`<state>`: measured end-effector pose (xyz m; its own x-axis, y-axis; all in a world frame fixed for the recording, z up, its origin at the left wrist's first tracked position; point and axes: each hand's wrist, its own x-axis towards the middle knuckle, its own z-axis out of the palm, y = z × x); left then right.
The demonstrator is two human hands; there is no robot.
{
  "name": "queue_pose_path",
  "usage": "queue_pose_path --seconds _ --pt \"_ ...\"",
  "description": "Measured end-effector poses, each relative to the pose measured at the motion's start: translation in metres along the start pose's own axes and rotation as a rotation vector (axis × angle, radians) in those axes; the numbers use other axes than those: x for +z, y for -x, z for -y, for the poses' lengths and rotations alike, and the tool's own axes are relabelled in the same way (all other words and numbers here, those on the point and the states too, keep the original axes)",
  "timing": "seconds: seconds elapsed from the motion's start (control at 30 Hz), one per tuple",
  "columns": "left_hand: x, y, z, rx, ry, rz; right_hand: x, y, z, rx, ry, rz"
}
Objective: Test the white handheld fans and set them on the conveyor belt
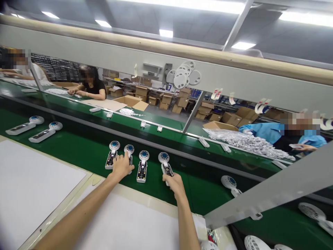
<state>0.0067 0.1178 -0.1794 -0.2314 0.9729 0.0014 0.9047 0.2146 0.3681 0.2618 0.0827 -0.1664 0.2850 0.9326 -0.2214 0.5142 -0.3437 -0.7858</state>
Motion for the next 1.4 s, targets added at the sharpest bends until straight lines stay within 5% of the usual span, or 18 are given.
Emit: queue_pose_path --seconds 0.17,0.27,0.53,0.67,0.83,1.1,1.4 --pt "0.009 -0.007 0.007 -0.033 0.326 -0.009 -0.012 0.016 0.028 -0.114 -0.497 0.022" --pt "0.0 -0.01 0.01 -0.041 0.599 -0.033 -0.027 0.035 0.048 -0.201 -0.675 0.026" --pt "-0.081 0.016 -0.022 0.094 1.481 0.16 -0.051 0.08 0.079 -0.408 -0.916 0.059" --pt "-0.112 0.043 -0.035 0.19 1.718 0.247 -0.053 0.09 0.084 -0.467 -0.855 -0.056" --pt "-0.128 0.062 -0.036 0.304 1.793 0.339 -0.052 0.102 0.091 -0.466 -0.803 -0.134" --pt "-0.138 0.078 -0.043 0.429 1.701 0.362 -0.053 0.125 0.104 -0.515 -0.794 0.023" --pt "-0.137 0.095 -0.048 0.494 1.708 0.479 -0.053 0.132 0.102 -0.532 -0.727 0.045"
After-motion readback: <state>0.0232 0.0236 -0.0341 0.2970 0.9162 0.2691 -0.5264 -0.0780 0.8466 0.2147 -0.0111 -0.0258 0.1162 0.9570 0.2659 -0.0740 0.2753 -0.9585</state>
